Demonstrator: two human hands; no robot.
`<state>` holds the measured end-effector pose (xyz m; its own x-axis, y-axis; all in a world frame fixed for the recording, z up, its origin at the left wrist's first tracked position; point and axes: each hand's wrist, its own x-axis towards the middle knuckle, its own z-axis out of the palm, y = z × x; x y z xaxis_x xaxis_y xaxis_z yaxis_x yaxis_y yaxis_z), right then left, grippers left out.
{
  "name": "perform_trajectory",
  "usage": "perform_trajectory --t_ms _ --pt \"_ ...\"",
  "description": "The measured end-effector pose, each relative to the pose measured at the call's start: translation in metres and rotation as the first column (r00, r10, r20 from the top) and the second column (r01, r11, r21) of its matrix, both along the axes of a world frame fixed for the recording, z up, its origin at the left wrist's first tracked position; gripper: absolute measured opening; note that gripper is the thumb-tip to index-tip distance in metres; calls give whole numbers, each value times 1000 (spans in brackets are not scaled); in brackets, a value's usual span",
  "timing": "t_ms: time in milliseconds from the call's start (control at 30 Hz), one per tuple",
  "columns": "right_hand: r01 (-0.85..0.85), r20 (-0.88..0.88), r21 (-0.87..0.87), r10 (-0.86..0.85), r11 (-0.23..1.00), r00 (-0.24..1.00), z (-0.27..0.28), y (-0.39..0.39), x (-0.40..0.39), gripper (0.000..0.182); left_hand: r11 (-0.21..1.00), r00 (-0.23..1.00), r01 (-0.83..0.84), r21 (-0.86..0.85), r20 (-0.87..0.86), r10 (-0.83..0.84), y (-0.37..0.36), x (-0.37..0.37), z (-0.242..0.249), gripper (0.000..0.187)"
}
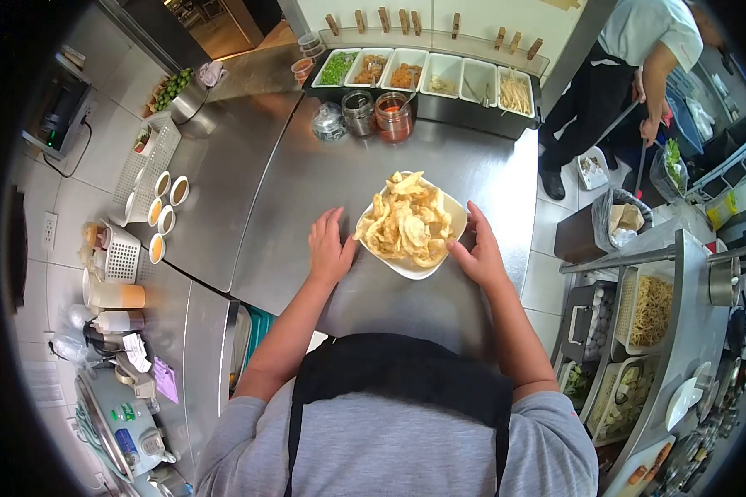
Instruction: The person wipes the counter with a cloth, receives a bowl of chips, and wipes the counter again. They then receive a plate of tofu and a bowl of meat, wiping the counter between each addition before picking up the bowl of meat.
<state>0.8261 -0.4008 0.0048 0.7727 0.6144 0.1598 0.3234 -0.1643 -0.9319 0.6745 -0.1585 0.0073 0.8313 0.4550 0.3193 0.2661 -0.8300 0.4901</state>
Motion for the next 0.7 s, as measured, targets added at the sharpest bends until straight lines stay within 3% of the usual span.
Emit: perform_trajectory --t_ms 167,300,433,467,500,533,567,600,667,700 --pt "88 -127 128 -72 988 989 10 1 22 68 998 997 44 -55 72 -40 3 -1 -1 50" --pt "121 -15 247 -121 961 992 19 14 75 54 991 985 103 -87 145 -89 8 -3 -3 50" --pt "152 124 214 -182 965 976 65 41 133 35 988 989 123 -95 93 -114 7 -4 -1 55" --pt "209 214 137 -235 968 948 78 49 151 30 988 990 120 -97 87 -112 7 -3 -1 57" --pt "317 343 39 -310 948 887 94 58 166 29 988 991 117 -99 80 -109 8 -3 -2 59" --pt "334 460 54 -320 941 828 93 66 200 31 990 993 100 -95 67 -94 8 -2 -1 60" --pt "418 726 -19 -274 908 631 104 72 224 34 992 996 82 -92 53 -77 8 0 -1 60" --pt "595 766 -114 -311 796 562 120 85 229 37 994 998 63 -91 36 -59 7 1 0 61" --pt "732 828 -218 -275 645 489 138 105 256 42 994 1000 6 -105 -5 -7 5 4 4 64" --pt "795 899 -190 -224 576 376 139 113 271 44 993 999 -27 -115 -31 23 4 4 5 65"
